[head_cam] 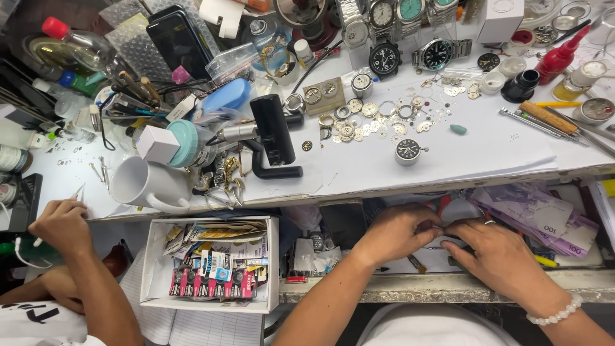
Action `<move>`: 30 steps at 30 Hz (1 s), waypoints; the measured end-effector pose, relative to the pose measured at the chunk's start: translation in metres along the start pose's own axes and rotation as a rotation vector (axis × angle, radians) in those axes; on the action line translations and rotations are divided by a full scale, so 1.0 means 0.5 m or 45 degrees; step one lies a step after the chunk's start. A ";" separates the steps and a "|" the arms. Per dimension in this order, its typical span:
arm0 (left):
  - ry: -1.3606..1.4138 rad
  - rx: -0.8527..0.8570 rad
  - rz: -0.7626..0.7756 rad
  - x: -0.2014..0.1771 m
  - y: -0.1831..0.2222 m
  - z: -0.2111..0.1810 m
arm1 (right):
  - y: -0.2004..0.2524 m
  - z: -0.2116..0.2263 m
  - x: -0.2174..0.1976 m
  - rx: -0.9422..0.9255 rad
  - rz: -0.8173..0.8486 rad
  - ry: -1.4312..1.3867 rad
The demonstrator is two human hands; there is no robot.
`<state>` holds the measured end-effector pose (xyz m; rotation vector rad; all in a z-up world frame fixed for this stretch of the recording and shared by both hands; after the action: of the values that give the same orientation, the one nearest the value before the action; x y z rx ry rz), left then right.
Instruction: Assembling and repairing a watch movement by attaching the dial and hands at a repair bench.
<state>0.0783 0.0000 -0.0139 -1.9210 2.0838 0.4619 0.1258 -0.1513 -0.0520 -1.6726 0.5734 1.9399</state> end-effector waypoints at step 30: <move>-0.040 0.062 -0.182 -0.010 0.016 -0.016 | 0.007 0.050 -0.315 -0.317 -1.202 -0.211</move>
<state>0.0709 0.0019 -0.0043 -2.0041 1.9039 0.4035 0.1215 -0.1553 0.1074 -1.4842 -0.4825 1.4249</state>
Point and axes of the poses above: each hand's wrist, its own y-axis away from the middle knuckle, its own x-axis out of the palm, z = x × y, the point moved 8 cm from there along -y, towards the middle knuckle, and after that the axes turned 12 degrees about y, right-handed, at the moved point
